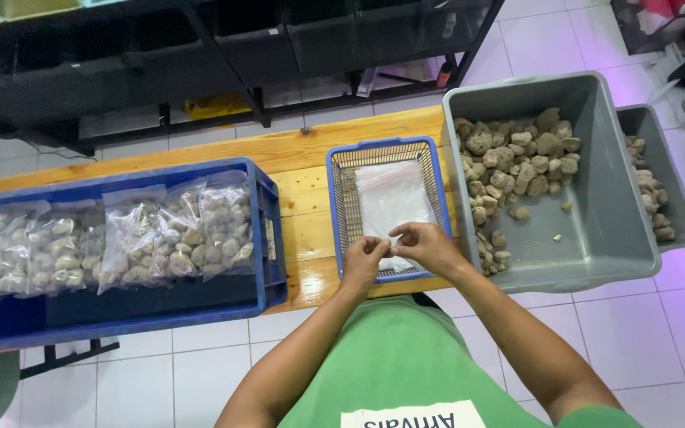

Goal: The person fills small plastic bags with rocks from a bin by hand, seals the bags, and places them into a blue crate.

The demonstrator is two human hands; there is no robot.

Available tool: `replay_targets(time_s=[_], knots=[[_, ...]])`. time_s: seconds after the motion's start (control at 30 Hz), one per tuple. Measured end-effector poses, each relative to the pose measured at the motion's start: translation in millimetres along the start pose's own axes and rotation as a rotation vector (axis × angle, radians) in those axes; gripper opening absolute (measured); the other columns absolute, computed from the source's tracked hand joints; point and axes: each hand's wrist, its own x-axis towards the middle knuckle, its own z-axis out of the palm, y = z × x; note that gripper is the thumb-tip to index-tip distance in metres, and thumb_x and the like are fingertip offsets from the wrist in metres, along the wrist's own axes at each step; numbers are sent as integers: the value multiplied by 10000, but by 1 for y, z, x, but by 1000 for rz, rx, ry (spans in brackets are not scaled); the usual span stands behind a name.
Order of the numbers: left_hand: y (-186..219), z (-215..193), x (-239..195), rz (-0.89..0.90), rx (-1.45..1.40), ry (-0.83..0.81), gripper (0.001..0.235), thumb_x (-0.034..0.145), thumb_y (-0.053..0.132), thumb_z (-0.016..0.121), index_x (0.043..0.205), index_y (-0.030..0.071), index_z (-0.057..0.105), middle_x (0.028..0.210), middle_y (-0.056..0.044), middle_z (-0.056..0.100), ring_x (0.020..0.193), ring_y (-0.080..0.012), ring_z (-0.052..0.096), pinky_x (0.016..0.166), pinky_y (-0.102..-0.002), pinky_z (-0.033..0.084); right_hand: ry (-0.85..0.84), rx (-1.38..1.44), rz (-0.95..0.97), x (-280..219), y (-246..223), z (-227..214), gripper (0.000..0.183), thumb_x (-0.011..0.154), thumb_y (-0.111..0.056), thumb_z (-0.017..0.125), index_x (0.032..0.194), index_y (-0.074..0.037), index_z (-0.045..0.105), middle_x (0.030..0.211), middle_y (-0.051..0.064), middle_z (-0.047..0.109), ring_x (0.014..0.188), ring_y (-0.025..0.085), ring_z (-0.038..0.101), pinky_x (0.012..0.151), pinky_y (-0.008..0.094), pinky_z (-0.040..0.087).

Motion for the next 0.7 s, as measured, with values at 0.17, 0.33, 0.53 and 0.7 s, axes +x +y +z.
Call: replay_targets(time_s=[0.17,0.33,0.53,0.7], knots=[[15,-1,-13,16,-25,-22,161,849,168,638,917,23,651,699,-47,683,657,-50,557,616,-175,387,-12,181,-12,-6,8,5,387,673,-31,799,1043,-34,686,692,42,647,637,90,592,587,198,479],[10,-11,-12,124,57,-108,138,866,150,643,890,17,667,730,-77,681,705,-100,589,663,-224,442,-66,293,5,-12,10,-1,354,694,2,768,1035,-35,677,691,26,622,637,83,577,576,186,452],[27,-21,-19,184,318,-129,149,908,189,590,831,82,661,697,-59,680,645,-129,609,605,-250,444,266,-75,-140,-2,30,-16,230,761,-144,765,976,-162,687,741,32,672,682,135,653,590,248,521],[39,-15,-22,320,522,-183,143,858,202,622,798,75,651,665,-82,646,673,-208,631,604,-314,468,510,-1133,-999,-26,-13,-4,200,863,-86,533,929,-231,653,756,33,472,631,209,495,580,330,377]])
